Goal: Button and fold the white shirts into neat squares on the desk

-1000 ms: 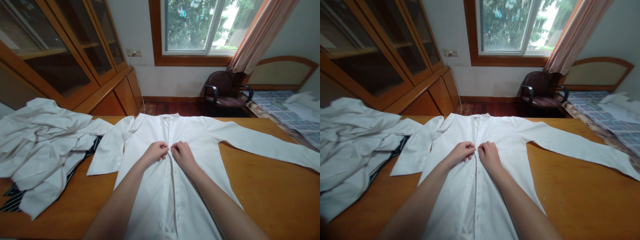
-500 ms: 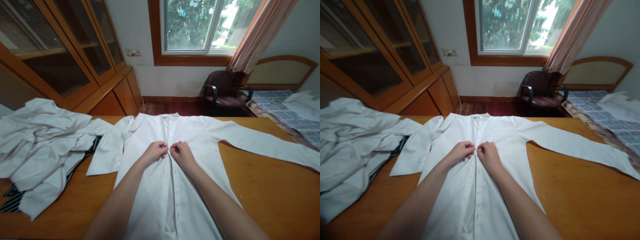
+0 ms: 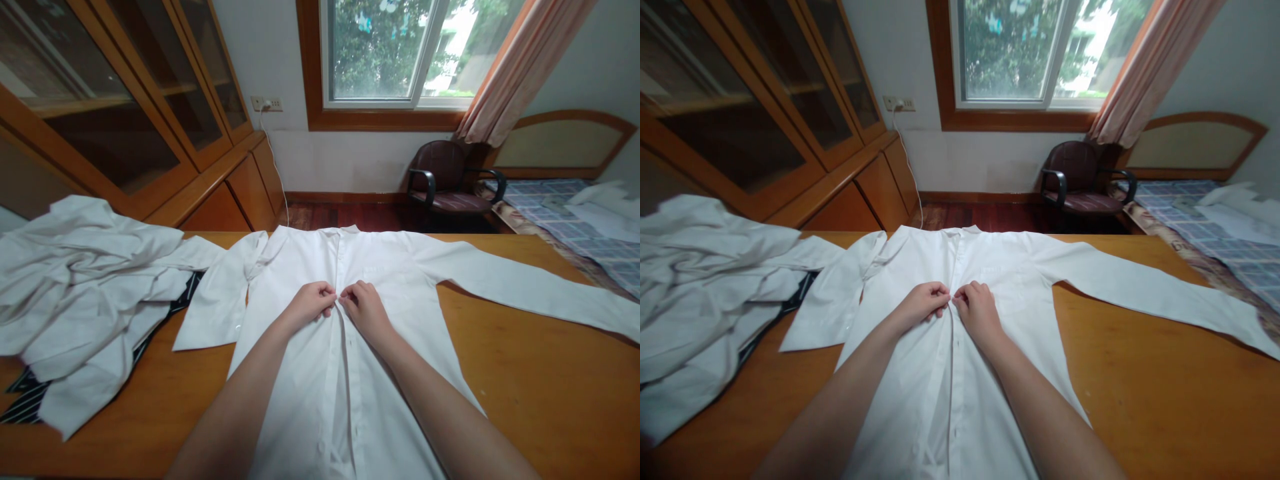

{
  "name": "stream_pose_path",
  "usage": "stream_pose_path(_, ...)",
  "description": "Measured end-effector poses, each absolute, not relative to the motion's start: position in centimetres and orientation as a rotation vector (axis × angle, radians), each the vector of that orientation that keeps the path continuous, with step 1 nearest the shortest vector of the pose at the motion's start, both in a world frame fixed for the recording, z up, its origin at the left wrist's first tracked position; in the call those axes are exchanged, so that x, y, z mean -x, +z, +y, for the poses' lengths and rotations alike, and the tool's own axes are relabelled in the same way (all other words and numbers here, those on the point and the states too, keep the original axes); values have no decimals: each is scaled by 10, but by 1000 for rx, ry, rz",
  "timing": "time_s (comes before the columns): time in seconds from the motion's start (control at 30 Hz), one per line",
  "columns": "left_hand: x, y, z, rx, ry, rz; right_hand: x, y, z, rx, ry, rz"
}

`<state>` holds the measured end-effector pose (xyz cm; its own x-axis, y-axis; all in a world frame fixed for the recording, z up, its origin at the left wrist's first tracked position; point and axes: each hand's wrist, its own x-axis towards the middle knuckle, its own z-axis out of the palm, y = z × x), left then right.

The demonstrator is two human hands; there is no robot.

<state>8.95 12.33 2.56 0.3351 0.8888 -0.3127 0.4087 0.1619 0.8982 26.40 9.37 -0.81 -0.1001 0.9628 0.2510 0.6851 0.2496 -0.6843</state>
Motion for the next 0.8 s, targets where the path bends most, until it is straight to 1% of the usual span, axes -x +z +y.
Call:
stream_pose_path(0.47,-91,34,123,-1355,532,1232,-266,-7,95,1470,566,-1860)
stream_pose_path(0.8,-89,26,125,-1345,552,1201,-266,-8,94,1471,523,-1867)
